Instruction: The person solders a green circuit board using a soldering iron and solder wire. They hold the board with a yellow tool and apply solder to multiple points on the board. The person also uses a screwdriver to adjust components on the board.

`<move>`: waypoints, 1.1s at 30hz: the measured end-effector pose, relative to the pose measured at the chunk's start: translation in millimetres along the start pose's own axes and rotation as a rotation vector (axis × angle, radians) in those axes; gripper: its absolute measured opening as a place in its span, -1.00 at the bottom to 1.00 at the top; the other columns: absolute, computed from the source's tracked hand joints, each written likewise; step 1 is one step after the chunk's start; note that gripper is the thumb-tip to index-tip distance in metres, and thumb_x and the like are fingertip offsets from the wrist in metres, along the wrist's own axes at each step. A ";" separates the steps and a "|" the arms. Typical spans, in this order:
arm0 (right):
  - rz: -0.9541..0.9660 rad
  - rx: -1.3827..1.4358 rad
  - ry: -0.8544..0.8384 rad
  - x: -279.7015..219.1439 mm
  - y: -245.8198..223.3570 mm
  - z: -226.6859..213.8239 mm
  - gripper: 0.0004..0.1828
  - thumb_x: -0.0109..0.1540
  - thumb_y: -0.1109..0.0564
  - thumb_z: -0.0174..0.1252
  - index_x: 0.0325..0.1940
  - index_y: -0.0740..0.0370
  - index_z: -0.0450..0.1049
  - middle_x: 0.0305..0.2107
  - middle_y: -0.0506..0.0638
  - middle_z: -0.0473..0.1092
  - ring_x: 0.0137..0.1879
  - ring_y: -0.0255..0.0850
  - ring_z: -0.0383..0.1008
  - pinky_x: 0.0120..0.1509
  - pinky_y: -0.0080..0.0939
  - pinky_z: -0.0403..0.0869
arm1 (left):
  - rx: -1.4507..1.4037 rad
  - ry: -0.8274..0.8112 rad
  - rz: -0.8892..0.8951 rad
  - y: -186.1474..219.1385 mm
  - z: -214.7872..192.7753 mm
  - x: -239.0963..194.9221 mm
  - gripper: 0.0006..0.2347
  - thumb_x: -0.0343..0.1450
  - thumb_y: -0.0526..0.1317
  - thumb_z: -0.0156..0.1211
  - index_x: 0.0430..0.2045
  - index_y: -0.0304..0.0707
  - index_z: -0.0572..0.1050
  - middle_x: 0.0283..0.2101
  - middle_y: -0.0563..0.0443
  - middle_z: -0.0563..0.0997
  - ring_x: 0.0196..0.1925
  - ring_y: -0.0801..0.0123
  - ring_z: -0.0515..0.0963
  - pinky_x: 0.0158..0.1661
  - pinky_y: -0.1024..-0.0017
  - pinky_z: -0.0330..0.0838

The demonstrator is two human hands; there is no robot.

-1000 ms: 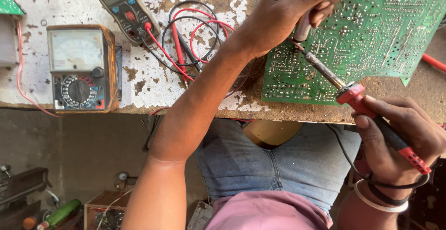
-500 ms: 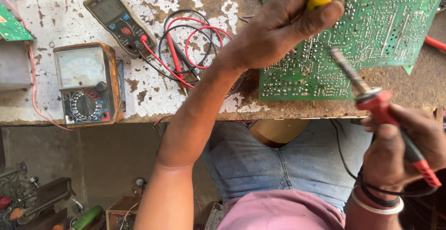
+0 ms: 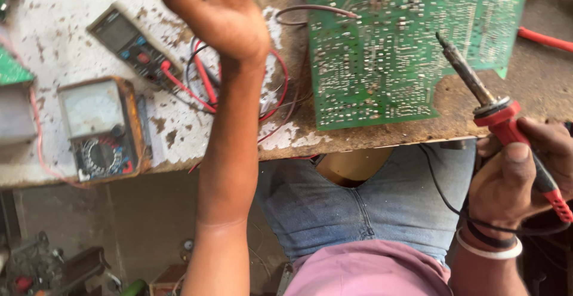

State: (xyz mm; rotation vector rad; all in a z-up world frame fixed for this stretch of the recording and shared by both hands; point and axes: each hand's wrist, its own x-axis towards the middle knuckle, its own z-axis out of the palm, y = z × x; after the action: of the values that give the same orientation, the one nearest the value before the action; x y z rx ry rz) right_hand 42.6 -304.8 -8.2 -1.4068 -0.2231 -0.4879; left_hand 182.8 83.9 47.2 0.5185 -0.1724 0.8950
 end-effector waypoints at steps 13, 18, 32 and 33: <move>-0.247 -0.305 0.165 123.8 47.6 -3.0 -0.66 0.52 0.05 0.19 0.17 0.44 0.47 -0.15 0.20 0.54 -0.30 -0.19 0.57 -0.30 -0.29 0.55 | 0.502 -0.506 0.040 5.1 18.3 -16.6 -0.34 0.48 0.38 -0.24 -0.72 -0.31 0.12 -0.70 -0.05 0.14 -0.64 0.34 0.12 -0.52 0.41 -0.08; -0.182 -0.220 0.168 113.1 48.1 2.3 -0.66 0.52 0.05 0.23 0.10 0.47 0.49 -0.21 0.16 0.50 -0.31 -0.20 0.53 -0.29 -0.30 0.48 | 0.458 -0.529 -0.029 9.4 18.8 -18.2 -0.34 0.47 0.38 -0.21 -0.75 -0.31 0.11 -0.71 -0.02 0.10 -0.67 0.37 0.09 -0.54 0.41 -0.09; -0.152 -0.170 0.149 112.8 41.7 6.0 -0.74 0.51 0.14 0.24 0.16 0.43 0.51 -0.18 0.08 0.48 -0.27 -0.24 0.55 -0.25 -0.36 0.50 | 0.812 -0.607 0.104 1.2 22.7 -35.1 -0.35 0.47 0.38 -0.15 -0.71 -0.32 0.21 -0.65 0.05 0.24 -0.61 0.42 0.25 -0.54 0.48 0.00; -0.153 -0.161 0.147 112.7 41.8 6.8 -0.75 0.51 0.15 0.24 0.16 0.43 0.52 -0.19 0.07 0.47 -0.26 -0.24 0.55 -0.24 -0.36 0.50 | 0.821 -0.598 0.102 1.3 22.7 -34.9 -0.35 0.47 0.38 -0.15 -0.71 -0.32 0.21 -0.66 0.06 0.24 -0.60 0.41 0.25 -0.54 0.48 0.00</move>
State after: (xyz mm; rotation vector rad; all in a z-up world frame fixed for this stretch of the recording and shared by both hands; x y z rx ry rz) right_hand 161.8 -316.4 4.4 -1.5092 -0.1768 -0.7465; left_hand 161.6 48.8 54.9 1.5544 -0.3776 0.8680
